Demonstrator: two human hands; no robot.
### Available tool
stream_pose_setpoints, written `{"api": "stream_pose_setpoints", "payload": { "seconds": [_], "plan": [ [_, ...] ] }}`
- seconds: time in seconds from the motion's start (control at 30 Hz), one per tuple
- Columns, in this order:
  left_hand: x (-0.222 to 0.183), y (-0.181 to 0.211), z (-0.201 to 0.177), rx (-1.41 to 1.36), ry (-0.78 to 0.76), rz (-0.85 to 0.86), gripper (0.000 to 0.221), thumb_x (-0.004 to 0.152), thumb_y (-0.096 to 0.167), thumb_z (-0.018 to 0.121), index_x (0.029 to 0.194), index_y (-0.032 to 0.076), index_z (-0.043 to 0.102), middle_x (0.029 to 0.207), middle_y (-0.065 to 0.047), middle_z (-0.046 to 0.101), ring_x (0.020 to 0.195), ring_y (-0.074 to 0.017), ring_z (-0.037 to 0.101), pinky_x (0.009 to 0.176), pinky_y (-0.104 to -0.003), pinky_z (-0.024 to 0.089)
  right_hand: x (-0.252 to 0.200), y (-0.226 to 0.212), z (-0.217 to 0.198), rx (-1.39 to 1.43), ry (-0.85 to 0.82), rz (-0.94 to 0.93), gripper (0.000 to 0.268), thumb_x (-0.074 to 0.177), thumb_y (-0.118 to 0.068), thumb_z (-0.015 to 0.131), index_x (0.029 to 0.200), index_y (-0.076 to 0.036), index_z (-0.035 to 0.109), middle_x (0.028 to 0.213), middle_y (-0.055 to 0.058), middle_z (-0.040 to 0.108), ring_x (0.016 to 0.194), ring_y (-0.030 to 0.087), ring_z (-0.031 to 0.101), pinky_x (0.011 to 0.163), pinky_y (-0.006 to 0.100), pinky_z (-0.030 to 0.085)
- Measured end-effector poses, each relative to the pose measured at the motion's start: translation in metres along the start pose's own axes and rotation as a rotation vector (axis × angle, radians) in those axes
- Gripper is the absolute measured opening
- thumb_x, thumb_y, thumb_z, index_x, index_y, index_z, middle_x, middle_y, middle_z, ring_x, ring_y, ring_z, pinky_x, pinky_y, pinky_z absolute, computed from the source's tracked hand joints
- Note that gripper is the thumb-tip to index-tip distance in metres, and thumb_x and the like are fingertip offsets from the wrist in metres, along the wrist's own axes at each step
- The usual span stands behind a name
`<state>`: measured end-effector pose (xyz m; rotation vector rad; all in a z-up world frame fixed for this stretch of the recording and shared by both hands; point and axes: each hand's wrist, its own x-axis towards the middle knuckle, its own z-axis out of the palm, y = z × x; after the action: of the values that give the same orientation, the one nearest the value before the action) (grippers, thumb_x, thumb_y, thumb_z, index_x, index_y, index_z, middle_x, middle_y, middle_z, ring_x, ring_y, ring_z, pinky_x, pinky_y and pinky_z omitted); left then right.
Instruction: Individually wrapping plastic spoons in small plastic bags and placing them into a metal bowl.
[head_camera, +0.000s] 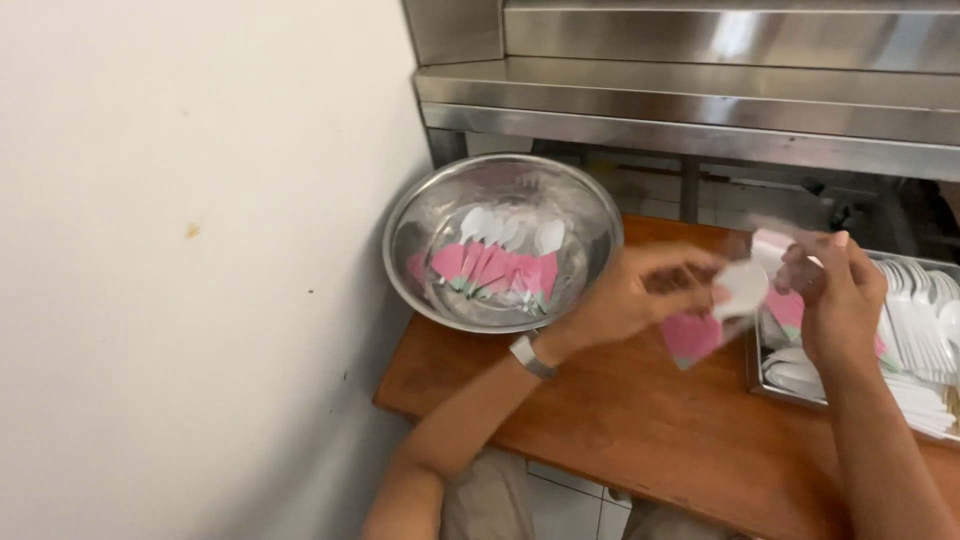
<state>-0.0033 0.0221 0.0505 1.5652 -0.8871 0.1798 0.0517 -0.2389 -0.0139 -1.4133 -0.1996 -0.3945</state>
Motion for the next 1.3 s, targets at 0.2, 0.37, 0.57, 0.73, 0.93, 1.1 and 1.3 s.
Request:
{"api": "stream_pose_setpoints", "payload": {
  "seconds": [0.2, 0.37, 0.57, 0.73, 0.93, 1.1, 1.3],
  "plan": [
    [0.048, 0.031, -0.118, 0.496, 0.053, -0.171, 0.02, 0.096, 0.017, 0.067, 0.115, 0.011, 0.066, 0.107, -0.01, 0.078, 0.078, -0.0136, 0.08, 0.065, -0.019, 0.071, 0.0, 0.001, -0.006, -0.056, -0.032, 0.021, 0.038, 0.13, -0.037, 0.043, 0.12, -0.005, 0.061, 0.099, 0.008, 0.058, 0.072, 0.02, 0.054, 0.07, 0.027, 0.047],
    [0.033, -0.058, -0.213, 0.631, 0.016, -0.579, 0.021, 0.095, 0.019, 0.073, 0.087, 0.016, 0.054, 0.085, 0.001, 0.065, 0.068, -0.0112, 0.061, 0.059, -0.026, 0.049, -0.003, -0.003, -0.002, -0.075, -0.049, 0.016, 0.034, 0.132, -0.03, 0.043, 0.12, -0.003, 0.06, 0.099, 0.009, 0.057, 0.073, 0.021, 0.053, 0.072, 0.029, 0.047],
    [-0.011, -0.136, -0.244, 0.64, -0.068, -0.913, 0.031, 0.088, 0.015, 0.082, 0.097, 0.006, 0.054, 0.098, -0.012, 0.068, 0.061, -0.0183, 0.071, 0.05, -0.029, 0.056, 0.002, 0.008, -0.005, -0.042, -0.048, 0.037, 0.03, 0.128, -0.028, 0.048, 0.117, -0.005, 0.063, 0.097, 0.007, 0.061, 0.073, 0.018, 0.057, 0.068, 0.027, 0.048],
    [-0.021, -0.161, -0.254, 0.998, -0.213, -0.869, 0.07, 0.087, 0.04, 0.077, 0.141, 0.002, 0.052, 0.146, -0.016, 0.054, 0.125, -0.0315, 0.058, 0.098, -0.041, 0.049, 0.003, -0.002, -0.007, -0.056, -0.018, 0.04, 0.03, 0.124, -0.03, 0.049, 0.119, -0.004, 0.063, 0.096, 0.008, 0.06, 0.074, 0.019, 0.057, 0.07, 0.028, 0.05],
    [0.014, -0.061, -0.177, 1.251, -0.063, -0.282, 0.04, 0.091, 0.025, 0.075, 0.12, 0.002, 0.058, 0.116, -0.019, 0.054, 0.088, -0.0466, 0.064, 0.067, -0.057, 0.05, 0.018, -0.002, -0.046, -0.361, 0.081, -0.214, 0.032, 0.128, -0.02, 0.046, 0.117, 0.005, 0.062, 0.094, 0.014, 0.062, 0.068, 0.017, 0.056, 0.065, 0.029, 0.045],
    [0.021, 0.011, -0.067, 1.107, -0.117, 0.532, 0.007, 0.1, 0.006, 0.06, 0.099, 0.002, 0.066, 0.08, -0.009, 0.062, 0.064, -0.0222, 0.057, 0.053, -0.035, 0.044, 0.033, 0.022, -0.105, -1.088, -0.056, -0.226, 0.008, 0.102, -0.013, 0.067, 0.101, -0.009, 0.074, 0.087, 0.009, 0.075, 0.078, 0.025, 0.072, 0.073, 0.04, 0.046],
    [-0.014, -0.081, 0.037, 1.127, -0.394, 0.486, 0.011, 0.093, 0.018, 0.063, 0.101, 0.013, 0.069, 0.087, -0.006, 0.073, 0.082, -0.0234, 0.073, 0.066, -0.032, 0.059, 0.012, -0.014, -0.071, -0.984, -0.434, -0.146, 0.022, 0.088, -0.013, 0.072, 0.103, 0.003, 0.076, 0.1, 0.03, 0.073, 0.086, 0.051, 0.069, 0.079, 0.058, 0.055]
  ]
}}
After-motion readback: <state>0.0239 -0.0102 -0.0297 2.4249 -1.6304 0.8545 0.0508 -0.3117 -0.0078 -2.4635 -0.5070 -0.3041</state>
